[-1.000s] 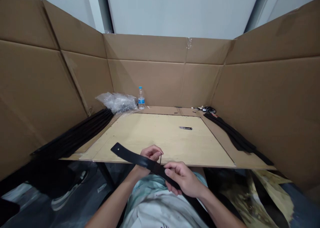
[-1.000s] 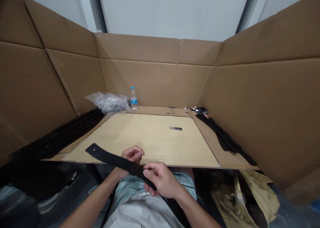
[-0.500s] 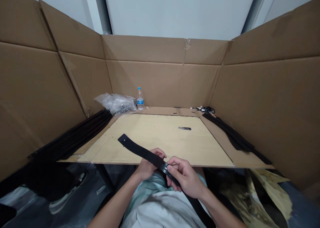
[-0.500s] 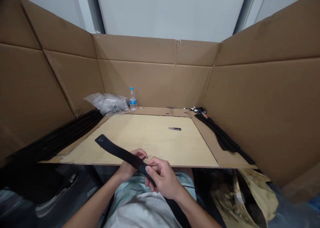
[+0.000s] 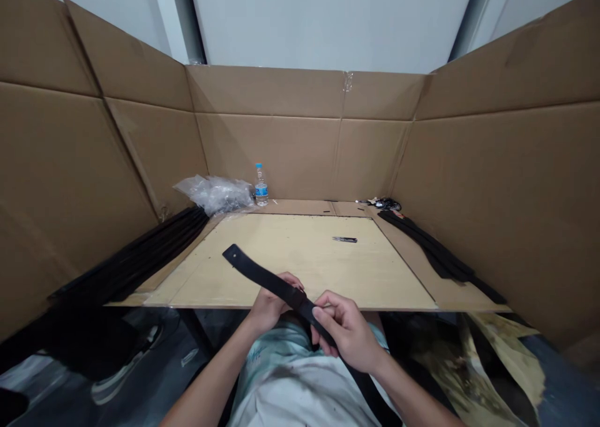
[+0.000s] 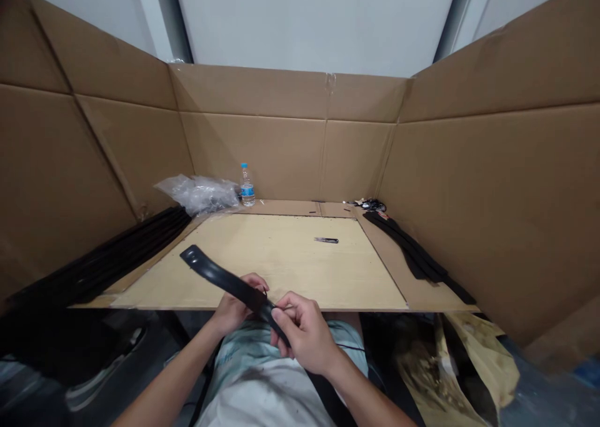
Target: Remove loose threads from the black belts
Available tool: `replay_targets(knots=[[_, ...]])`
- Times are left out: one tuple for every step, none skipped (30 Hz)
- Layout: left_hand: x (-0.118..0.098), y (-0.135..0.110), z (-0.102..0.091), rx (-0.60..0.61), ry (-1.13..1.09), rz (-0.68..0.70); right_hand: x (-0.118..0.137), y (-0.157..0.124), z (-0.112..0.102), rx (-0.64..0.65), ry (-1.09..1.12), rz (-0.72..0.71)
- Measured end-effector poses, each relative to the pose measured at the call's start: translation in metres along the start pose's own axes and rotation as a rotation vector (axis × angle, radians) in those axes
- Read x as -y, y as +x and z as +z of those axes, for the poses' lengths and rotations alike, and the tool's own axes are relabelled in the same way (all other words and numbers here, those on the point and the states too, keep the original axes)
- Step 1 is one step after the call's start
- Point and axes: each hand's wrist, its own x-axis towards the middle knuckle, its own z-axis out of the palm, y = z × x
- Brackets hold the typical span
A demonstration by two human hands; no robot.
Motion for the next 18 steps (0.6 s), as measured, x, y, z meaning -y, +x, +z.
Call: replay_targets(knots=[[0.002,0.000,0.000,0.011,-0.015,0.000,0.000,0.001,-0.001,-0.026,0.003,-0.001],[0.004,0.001,0.000,0.025,-0.022,0.004,0.000,0.003,-0.002,-0.057,0.004,-0.005],[0.005,0.001,0.000,0.046,-0.020,0.006,-0.001,0.005,-0.003,-0.091,0.004,-0.013],[0.007,0.000,0.001,0.070,-0.013,0.009,-0.001,0.006,-0.004,-0.127,0.005,-0.022],[0.008,0.000,0.002,0.099,-0.004,0.015,-0.002,0.008,-0.005,-0.162,0.007,-0.031],[0.008,-0.001,0.003,0.130,0.006,0.025,-0.003,0.010,-0.007,-0.191,0.008,-0.035],[0.009,-0.001,0.004,0.157,0.015,0.039,-0.004,0.011,-0.008,-0.214,0.009,-0.033],[0.009,-0.002,0.006,0.179,0.023,0.054,-0.006,0.012,-0.008,-0.230,0.011,-0.025],[0.009,-0.003,0.007,0.194,0.031,0.069,-0.006,0.013,-0.008,-0.239,0.012,-0.017],[0.009,-0.004,0.009,0.201,0.039,0.078,-0.007,0.014,-0.008,-0.242,0.015,-0.011],[0.010,-0.004,0.011,0.198,0.042,0.079,-0.008,0.014,-0.008,-0.239,0.021,-0.014],[0.010,-0.005,0.013,0.187,0.035,0.074,-0.008,0.013,-0.007,-0.231,0.029,-0.024],[0.010,-0.005,0.015,0.171,0.021,0.065,-0.007,0.013,-0.006,-0.215,0.037,-0.040],[0.011,-0.005,0.016,0.155,0.007,0.055,-0.007,0.013,-0.005,-0.195,0.046,-0.057],[0.011,-0.005,0.018,0.138,0.004,0.049,-0.007,0.012,-0.005,-0.174,0.057,-0.072],[0.010,-0.005,0.019,0.122,0.013,0.050,-0.007,0.012,-0.005,-0.157,0.072,-0.083],[0.010,-0.005,0.020,0.111,0.034,0.054,-0.007,0.012,-0.004,-0.147,0.093,-0.085],[0.009,-0.005,0.021,0.104,0.060,0.059,-0.007,0.012,-0.004,-0.144,0.117,-0.080]])
